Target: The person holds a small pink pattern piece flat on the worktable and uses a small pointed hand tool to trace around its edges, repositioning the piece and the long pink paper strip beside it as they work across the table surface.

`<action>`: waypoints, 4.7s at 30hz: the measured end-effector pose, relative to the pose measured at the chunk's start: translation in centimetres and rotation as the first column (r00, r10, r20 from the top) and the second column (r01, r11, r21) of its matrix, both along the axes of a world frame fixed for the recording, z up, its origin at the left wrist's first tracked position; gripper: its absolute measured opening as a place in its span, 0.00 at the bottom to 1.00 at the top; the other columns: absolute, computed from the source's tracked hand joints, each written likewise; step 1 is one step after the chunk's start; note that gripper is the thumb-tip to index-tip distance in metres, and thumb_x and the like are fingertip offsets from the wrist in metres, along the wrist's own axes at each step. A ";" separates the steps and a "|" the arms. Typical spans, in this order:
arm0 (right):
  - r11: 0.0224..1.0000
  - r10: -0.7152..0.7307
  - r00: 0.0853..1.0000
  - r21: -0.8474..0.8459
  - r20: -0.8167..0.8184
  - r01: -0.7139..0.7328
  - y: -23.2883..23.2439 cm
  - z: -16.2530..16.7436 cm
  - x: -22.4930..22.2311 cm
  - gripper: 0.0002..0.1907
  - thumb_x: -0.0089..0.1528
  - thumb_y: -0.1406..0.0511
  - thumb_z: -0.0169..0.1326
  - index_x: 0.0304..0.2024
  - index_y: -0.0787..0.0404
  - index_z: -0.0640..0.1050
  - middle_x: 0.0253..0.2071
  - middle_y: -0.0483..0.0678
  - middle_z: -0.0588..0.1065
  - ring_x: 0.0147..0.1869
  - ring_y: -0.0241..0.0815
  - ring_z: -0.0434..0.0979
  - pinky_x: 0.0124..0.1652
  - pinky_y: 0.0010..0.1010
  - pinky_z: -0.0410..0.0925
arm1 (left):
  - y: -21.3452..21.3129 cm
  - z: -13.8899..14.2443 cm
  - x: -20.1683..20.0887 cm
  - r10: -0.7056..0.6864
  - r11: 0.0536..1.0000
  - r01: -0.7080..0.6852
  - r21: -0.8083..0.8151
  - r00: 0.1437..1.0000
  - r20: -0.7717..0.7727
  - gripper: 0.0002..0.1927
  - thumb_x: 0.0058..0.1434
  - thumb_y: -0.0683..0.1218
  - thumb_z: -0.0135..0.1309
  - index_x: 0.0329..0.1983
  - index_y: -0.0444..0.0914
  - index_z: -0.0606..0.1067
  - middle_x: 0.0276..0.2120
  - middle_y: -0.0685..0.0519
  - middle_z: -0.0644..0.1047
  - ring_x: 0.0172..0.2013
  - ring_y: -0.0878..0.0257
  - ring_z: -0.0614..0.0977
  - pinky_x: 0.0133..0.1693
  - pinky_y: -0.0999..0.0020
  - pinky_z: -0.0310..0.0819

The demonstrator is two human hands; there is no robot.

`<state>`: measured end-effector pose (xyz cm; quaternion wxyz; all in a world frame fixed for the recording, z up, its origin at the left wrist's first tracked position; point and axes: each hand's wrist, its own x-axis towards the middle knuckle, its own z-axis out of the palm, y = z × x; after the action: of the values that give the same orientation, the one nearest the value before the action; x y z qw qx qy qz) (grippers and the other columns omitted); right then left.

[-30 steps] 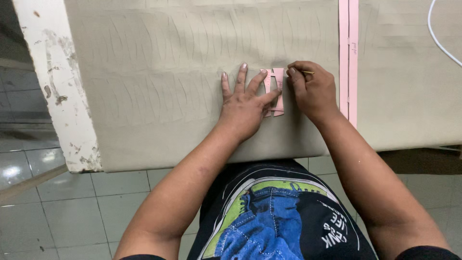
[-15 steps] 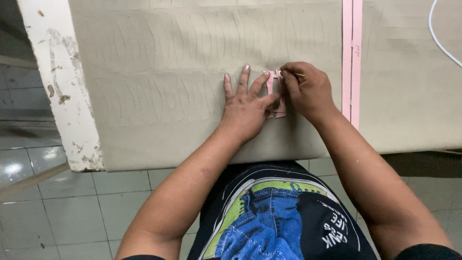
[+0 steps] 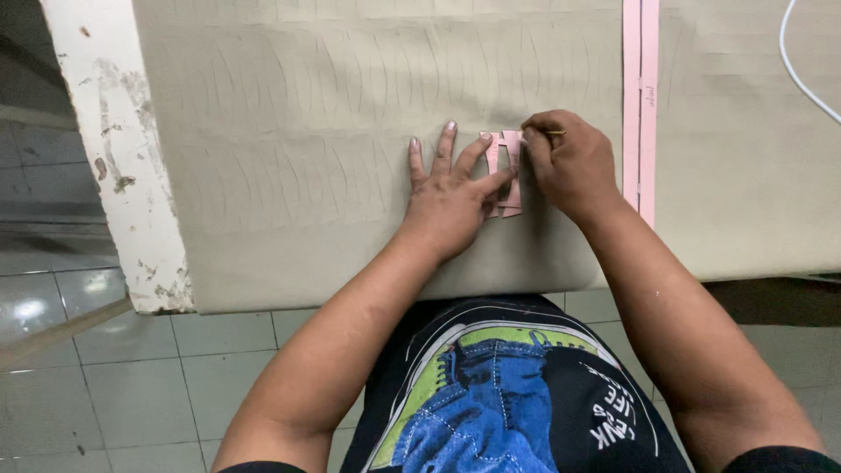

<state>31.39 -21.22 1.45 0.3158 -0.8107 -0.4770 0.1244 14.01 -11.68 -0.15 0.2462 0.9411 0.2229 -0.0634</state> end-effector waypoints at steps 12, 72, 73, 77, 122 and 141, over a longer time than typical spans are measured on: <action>0.920 -0.393 0.718 -0.254 -0.575 0.300 -1.8 0.4 -2.5 0.13 0.64 0.69 0.49 0.47 0.72 0.79 0.36 0.52 0.81 0.34 0.37 0.80 0.32 0.27 0.73 | 1.1 -2.2 -1.8 0.008 1.000 -0.012 0.019 0.983 0.185 0.46 0.56 0.63 0.61 0.76 0.53 0.56 0.75 0.62 0.56 0.76 0.54 0.48 0.71 0.37 0.30; 0.959 -0.243 0.953 -0.195 -0.181 0.207 -6.4 -0.2 0.0 0.17 0.62 0.60 0.63 0.49 0.64 0.82 0.35 0.54 0.82 0.36 0.42 0.83 0.39 0.32 0.74 | -2.3 -1.6 1.6 0.104 0.995 -0.104 -0.008 0.973 0.207 0.33 0.55 0.65 0.62 0.66 0.65 0.71 0.74 0.51 0.54 0.75 0.45 0.45 0.69 0.31 0.24; 0.955 -0.253 0.949 -0.202 -0.186 0.215 -6.4 -0.2 -0.1 0.17 0.62 0.60 0.63 0.49 0.64 0.82 0.35 0.54 0.82 0.36 0.42 0.83 0.39 0.32 0.74 | -2.3 -1.5 1.6 0.100 0.995 -0.103 0.002 0.975 0.199 0.35 0.53 0.66 0.63 0.67 0.65 0.71 0.74 0.51 0.54 0.76 0.46 0.45 0.69 0.31 0.24; 0.963 -0.235 0.957 -0.171 -0.169 0.206 -6.4 -0.2 -0.2 0.17 0.62 0.61 0.63 0.49 0.64 0.82 0.37 0.55 0.82 0.38 0.43 0.84 0.40 0.31 0.75 | -2.3 -1.2 1.8 0.091 0.995 -0.097 0.021 0.976 0.198 0.36 0.52 0.66 0.63 0.67 0.65 0.70 0.73 0.50 0.54 0.75 0.45 0.45 0.68 0.30 0.24; 0.931 0.365 0.904 -0.092 0.223 -0.353 -0.7 3.1 3.4 0.05 0.68 0.65 0.58 0.41 0.59 0.82 0.39 0.46 0.81 0.44 0.48 0.78 0.55 0.41 0.66 | -6.9 0.5 4.4 0.210 0.941 -0.216 -0.261 0.976 -0.054 0.26 0.70 0.52 0.41 0.72 0.47 0.61 0.50 0.39 0.78 0.38 0.37 0.82 0.41 0.43 0.78; 0.956 0.289 0.922 -0.117 0.257 -0.267 -1.5 3.2 3.9 0.04 0.67 0.66 0.60 0.43 0.59 0.84 0.40 0.48 0.81 0.47 0.51 0.79 0.52 0.41 0.68 | -5.1 0.7 3.9 0.089 0.995 -0.085 -0.047 0.993 0.078 0.21 0.63 0.43 0.45 0.61 0.39 0.67 0.73 0.56 0.59 0.32 0.48 0.85 0.32 0.50 0.80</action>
<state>35.32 -22.70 4.62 0.1939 -0.7559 -0.6208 0.0746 17.91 -16.83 0.51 0.2779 0.9267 0.2522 -0.0195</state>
